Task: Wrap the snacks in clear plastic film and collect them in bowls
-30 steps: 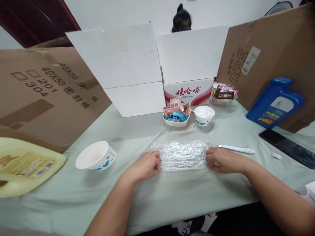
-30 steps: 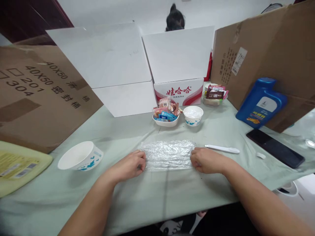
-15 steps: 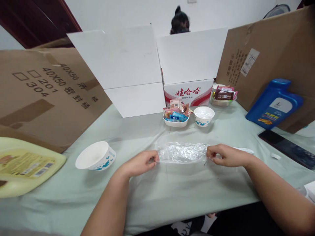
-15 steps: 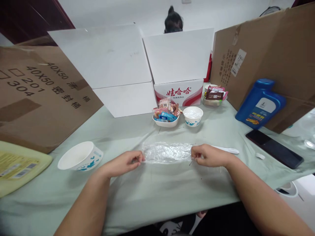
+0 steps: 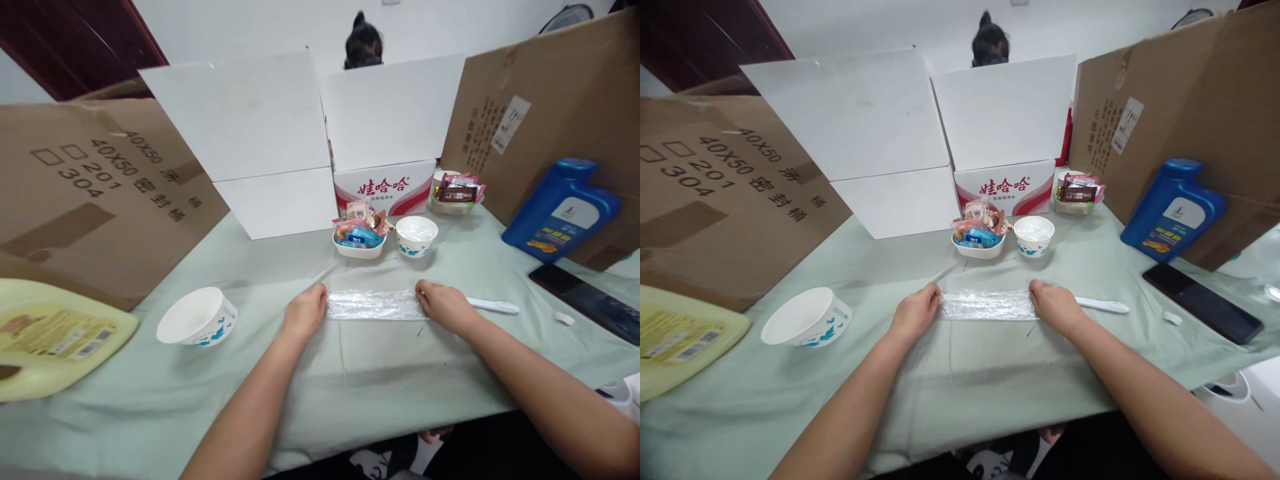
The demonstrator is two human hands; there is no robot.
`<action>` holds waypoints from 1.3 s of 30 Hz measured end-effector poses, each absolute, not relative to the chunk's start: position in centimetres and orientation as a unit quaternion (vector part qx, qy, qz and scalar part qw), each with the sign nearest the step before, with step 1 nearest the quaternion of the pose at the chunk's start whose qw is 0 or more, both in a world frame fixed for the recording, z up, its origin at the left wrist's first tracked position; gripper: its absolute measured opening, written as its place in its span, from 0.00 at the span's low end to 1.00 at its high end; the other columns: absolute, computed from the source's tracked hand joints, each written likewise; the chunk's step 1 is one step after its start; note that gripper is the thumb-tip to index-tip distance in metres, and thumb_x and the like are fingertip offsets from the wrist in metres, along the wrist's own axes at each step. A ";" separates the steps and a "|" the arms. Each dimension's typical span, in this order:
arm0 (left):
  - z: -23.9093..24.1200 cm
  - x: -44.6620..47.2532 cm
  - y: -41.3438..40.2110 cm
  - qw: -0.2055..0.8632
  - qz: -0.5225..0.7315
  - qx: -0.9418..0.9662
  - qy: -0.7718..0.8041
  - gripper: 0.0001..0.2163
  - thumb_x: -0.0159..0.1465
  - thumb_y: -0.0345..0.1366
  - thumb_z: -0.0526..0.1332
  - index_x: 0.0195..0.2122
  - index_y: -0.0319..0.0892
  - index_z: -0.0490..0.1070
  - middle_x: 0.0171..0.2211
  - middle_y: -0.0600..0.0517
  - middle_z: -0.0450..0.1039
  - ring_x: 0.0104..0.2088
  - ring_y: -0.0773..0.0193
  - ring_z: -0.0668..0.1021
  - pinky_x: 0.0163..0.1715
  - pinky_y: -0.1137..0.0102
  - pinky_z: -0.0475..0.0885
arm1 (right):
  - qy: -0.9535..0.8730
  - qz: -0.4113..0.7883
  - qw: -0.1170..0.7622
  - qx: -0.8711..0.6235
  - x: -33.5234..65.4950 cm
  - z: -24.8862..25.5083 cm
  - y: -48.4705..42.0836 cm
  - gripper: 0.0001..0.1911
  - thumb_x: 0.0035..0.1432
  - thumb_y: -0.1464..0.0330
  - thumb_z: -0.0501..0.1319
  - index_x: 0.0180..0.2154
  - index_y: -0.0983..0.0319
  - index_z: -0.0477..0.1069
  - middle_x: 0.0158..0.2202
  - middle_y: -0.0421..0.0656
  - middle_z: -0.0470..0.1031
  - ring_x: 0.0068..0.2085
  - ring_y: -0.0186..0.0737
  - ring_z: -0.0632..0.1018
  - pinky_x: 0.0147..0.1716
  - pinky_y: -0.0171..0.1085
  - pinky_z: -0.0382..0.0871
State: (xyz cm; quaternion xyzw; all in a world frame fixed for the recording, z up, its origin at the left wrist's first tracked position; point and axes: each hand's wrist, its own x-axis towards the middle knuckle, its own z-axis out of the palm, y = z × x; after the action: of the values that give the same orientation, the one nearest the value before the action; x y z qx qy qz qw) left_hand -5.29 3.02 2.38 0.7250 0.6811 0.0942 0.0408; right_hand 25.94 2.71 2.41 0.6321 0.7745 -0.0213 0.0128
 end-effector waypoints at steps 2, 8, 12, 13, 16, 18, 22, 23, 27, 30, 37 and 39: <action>2.0 -5.0 3.3 0.027 0.093 0.718 0.690 0.07 0.67 0.35 0.52 0.40 0.44 0.69 0.36 0.48 0.76 0.35 0.56 0.78 0.33 0.68 0.65 | 0.769 -0.011 0.024 0.639 25.8 2.2 2.7 0.11 0.66 0.68 0.47 0.44 0.61 0.67 0.36 0.47 0.78 0.33 0.44 0.78 0.28 0.36 0.59; 2.5 -4.9 3.2 -0.135 0.150 0.680 0.705 0.09 0.65 0.36 0.57 0.42 0.38 0.72 0.41 0.40 0.72 0.44 0.48 0.73 0.40 0.62 0.69 | 0.798 0.059 -0.069 0.596 26.3 3.0 2.1 0.14 0.65 0.66 0.51 0.44 0.65 0.71 0.44 0.54 0.75 0.45 0.50 0.76 0.41 0.42 0.67; 2.6 -4.0 1.6 -0.088 0.167 0.787 0.588 0.13 0.68 0.37 0.53 0.49 0.41 0.71 0.47 0.42 0.72 0.49 0.53 0.72 0.49 0.61 0.68 | 0.908 0.042 -0.157 0.386 25.6 2.4 1.4 0.28 0.64 0.52 0.53 0.57 0.63 0.66 0.61 0.54 0.64 0.63 0.54 0.61 0.60 0.51 0.54; 2.3 -3.8 1.3 -0.051 0.144 0.822 0.548 0.15 0.68 0.39 0.53 0.53 0.43 0.69 0.51 0.43 0.70 0.53 0.53 0.71 0.52 0.60 0.66 | 0.926 0.016 -0.143 0.349 25.2 2.0 1.2 0.34 0.61 0.48 0.53 0.62 0.62 0.60 0.64 0.54 0.60 0.65 0.55 0.56 0.61 0.54 0.50; 1.2 -3.6 0.8 0.042 0.054 0.865 0.497 0.27 0.65 0.48 0.57 0.64 0.47 0.57 0.65 0.44 0.57 0.65 0.47 0.58 0.60 0.53 0.57 | 0.939 -0.069 -0.076 0.327 24.3 0.6 1.1 0.46 0.57 0.42 0.53 0.67 0.63 0.48 0.67 0.55 0.52 0.68 0.58 0.50 0.62 0.60 0.44; 0.7 -3.8 0.9 0.072 0.022 0.860 0.504 0.31 0.64 0.52 0.57 0.66 0.46 0.54 0.68 0.43 0.50 0.67 0.44 0.50 0.62 0.49 0.51 | 0.931 -0.103 -0.052 0.346 24.3 0.4 1.1 0.46 0.57 0.42 0.52 0.67 0.64 0.48 0.68 0.56 0.50 0.68 0.58 0.49 0.62 0.61 0.43; 1.0 -3.9 0.8 0.044 0.059 0.850 0.521 0.30 0.62 0.48 0.61 0.63 0.44 0.59 0.67 0.42 0.50 0.67 0.41 0.49 0.63 0.45 0.47 | 0.906 -0.088 -0.081 0.407 26.5 1.8 1.5 0.38 0.54 0.49 0.62 0.61 0.61 0.61 0.66 0.55 0.54 0.66 0.62 0.53 0.60 0.62 0.47; 1.3 -3.7 0.6 0.028 0.081 0.850 0.520 0.28 0.62 0.45 0.63 0.61 0.44 0.61 0.66 0.41 0.53 0.67 0.41 0.51 0.63 0.45 0.47 | 0.900 -0.081 -0.092 0.418 27.1 2.2 1.7 0.32 0.54 0.53 0.63 0.56 0.61 0.67 0.65 0.56 0.57 0.65 0.61 0.57 0.59 0.61 0.50; 2.2 -2.2 -0.6 0.029 0.161 0.873 0.459 0.19 0.62 0.35 0.62 0.54 0.43 0.67 0.56 0.42 0.67 0.60 0.48 0.65 0.57 0.52 0.62 | 0.907 -0.080 -0.114 0.398 28.3 3.4 2.3 0.07 0.57 0.68 0.59 0.35 0.63 0.74 0.55 0.55 0.69 0.57 0.55 0.68 0.54 0.53 0.62; 2.2 -0.6 -1.5 0.058 0.202 0.899 0.385 0.19 0.62 0.37 0.62 0.54 0.42 0.65 0.50 0.44 0.71 0.51 0.53 0.72 0.51 0.58 0.69 | 0.919 -0.073 -0.141 0.362 26.9 4.1 1.3 0.07 0.57 0.73 0.55 0.31 0.62 0.72 0.46 0.53 0.74 0.50 0.51 0.71 0.48 0.50 0.65; 0.0 2.8 -3.9 0.014 0.216 0.929 0.299 0.08 0.64 0.39 0.58 0.39 0.41 0.71 0.33 0.47 0.74 0.37 0.55 0.76 0.37 0.62 0.72 | 0.914 -0.236 -0.213 0.254 23.2 6.4 -2.7 0.12 0.64 0.62 0.54 0.34 0.61 0.70 0.33 0.47 0.71 0.37 0.42 0.71 0.40 0.41 0.66; -0.1 3.1 -4.5 0.036 0.231 0.935 0.268 0.07 0.65 0.31 0.54 0.32 0.41 0.70 0.29 0.49 0.73 0.33 0.59 0.76 0.33 0.66 0.72 | 0.876 -0.330 -0.263 0.232 23.5 6.4 -2.4 0.23 0.63 0.50 0.51 0.43 0.62 0.70 0.40 0.50 0.71 0.43 0.44 0.71 0.45 0.43 0.66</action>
State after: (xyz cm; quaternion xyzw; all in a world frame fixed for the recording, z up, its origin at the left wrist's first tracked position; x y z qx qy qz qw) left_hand 3.13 -4.53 -0.13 0.9348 0.2678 0.2306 0.0364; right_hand 23.48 -2.41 6.36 0.2325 0.8762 -0.3302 -0.2629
